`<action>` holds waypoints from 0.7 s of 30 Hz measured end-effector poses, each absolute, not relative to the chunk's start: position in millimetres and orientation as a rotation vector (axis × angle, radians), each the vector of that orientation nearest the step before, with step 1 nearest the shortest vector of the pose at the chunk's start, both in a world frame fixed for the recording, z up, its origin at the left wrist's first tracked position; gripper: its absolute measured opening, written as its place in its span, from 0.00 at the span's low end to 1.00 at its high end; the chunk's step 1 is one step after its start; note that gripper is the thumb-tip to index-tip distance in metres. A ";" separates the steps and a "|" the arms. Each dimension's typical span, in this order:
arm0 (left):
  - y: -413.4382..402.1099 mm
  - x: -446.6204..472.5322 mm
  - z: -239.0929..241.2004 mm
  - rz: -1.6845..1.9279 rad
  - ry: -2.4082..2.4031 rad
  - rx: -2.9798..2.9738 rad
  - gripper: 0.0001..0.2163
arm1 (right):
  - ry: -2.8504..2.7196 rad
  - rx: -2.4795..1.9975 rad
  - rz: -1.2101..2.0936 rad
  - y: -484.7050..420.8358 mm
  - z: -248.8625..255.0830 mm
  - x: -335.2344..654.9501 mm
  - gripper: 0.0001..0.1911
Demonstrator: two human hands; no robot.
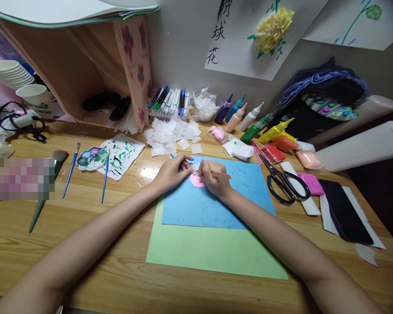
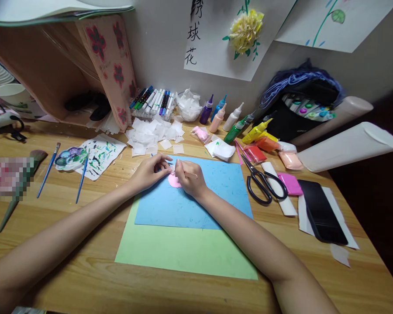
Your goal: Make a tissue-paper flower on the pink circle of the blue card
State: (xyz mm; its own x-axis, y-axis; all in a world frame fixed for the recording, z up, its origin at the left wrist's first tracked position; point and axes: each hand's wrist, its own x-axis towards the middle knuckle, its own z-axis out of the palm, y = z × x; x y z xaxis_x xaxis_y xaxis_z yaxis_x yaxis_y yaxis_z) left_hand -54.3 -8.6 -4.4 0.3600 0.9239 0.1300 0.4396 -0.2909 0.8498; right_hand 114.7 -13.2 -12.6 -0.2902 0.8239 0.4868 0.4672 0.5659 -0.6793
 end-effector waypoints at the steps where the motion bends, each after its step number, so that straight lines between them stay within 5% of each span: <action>1: -8.7 -54.3 -4.3 0.830 1.186 1.882 0.11 | -1.925 -1.059 0.533 -13.0 -12.4 113.9 0.24; 21: -8.3 -54.5 -4.6 0.839 1.149 1.866 0.12 | -1.935 -1.055 0.472 -12.7 -12.7 112.9 0.25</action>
